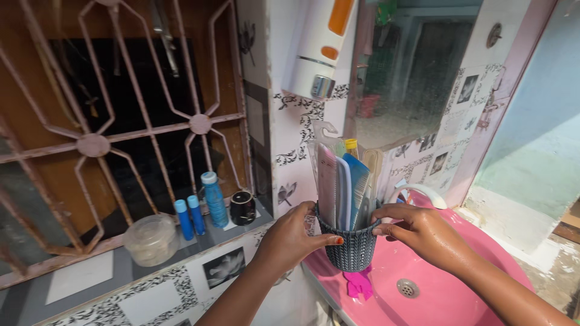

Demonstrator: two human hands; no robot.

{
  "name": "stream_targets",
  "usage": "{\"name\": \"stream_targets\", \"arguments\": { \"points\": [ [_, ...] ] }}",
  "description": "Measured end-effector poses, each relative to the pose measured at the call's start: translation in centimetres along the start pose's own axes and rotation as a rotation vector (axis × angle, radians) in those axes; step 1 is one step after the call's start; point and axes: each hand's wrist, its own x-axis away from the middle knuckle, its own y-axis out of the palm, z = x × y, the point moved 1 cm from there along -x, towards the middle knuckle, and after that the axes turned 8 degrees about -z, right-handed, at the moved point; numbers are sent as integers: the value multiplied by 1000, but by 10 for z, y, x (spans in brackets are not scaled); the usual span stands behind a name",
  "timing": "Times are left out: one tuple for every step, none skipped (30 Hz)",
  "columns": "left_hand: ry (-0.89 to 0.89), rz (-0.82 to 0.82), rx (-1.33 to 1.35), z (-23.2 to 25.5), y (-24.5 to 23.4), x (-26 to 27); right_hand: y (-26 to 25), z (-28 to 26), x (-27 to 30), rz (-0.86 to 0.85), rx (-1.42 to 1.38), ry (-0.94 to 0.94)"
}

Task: The person organizes toiletries on a tiled shelf, then wipes the pink sink and surrounding tiled wall with a pink cloth. They rinse the cloth under the tap and continue wiping the wall tiles and sink area.

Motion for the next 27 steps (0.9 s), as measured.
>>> {"name": "stream_targets", "arguments": {
  "points": [
    [15,29,-38,-4,-19,15,9,-17,-3,-11,-24,-33],
    [31,58,-77,-7,-38,30,20,-35,-7,-22,-48,-65],
    [-37,38,-103,-12,-56,45,31,-52,-10,-39,-26,-1],
    [-104,17,-129,-17,-74,57,42,-68,-14,-54,-3,63],
    [-172,-4,-148,-21,-90,69,53,-83,-17,-71,25,129],
    [-163,30,-171,-26,-107,81,65,-100,-22,-84,-5,62],
    [-153,60,-195,-32,-124,95,78,-115,-26,-95,-37,-1],
    [-143,89,-219,-39,-140,108,92,-128,-29,-105,-70,-65],
    [-200,78,-231,-45,-155,119,106,-142,-34,-117,-111,-104],
    [-256,68,-243,-52,-171,130,120,-156,-40,-129,-152,-143],
    [-315,58,-251,-59,-184,141,133,-168,-44,-143,-192,-180],
    [-326,74,-262,-67,-196,152,145,-179,-47,-144,-193,-188],
    [-340,91,-270,-75,-208,163,159,-190,-52,-149,-193,-195],
    [-354,108,-279,-83,-219,173,171,-201,-56,-153,-193,-202],
    [-342,137,-273,-92,-229,184,183,-213,-60,-168,-201,-224],
    [-329,166,-267,-101,-240,194,195,-225,-65,-182,-210,-246],
    [-316,197,-261,-109,-249,203,206,-236,-69,-196,-217,-268],
    [-311,216,-257,-117,-259,212,217,-247,-73,-198,-187,-254],
    [-305,237,-253,-125,-268,220,228,-258,-78,-199,-154,-241],
    [-299,259,-248,-132,-275,226,238,-268,-83,-200,-121,-229],
    [-337,266,-239,-141,-280,234,248,-277,-87,-215,-132,-246],
    [-374,272,-230,-149,-286,241,258,-285,-93,-230,-142,-263],
    [-416,275,-219,-158,-290,249,270,-292,-96,-250,-155,-276],
    [-419,300,-215,-167,-293,256,281,-297,-100,-260,-143,-273],
    [-418,323,-212,-176,-296,260,292,-302,-105,-266,-130,-270],
    [-417,347,-211,-184,-299,264,302,-307,-110,-271,-118,-267],
    [-427,351,-202,-192,-301,267,311,-310,-114,-279,-118,-284]
  ]
}}
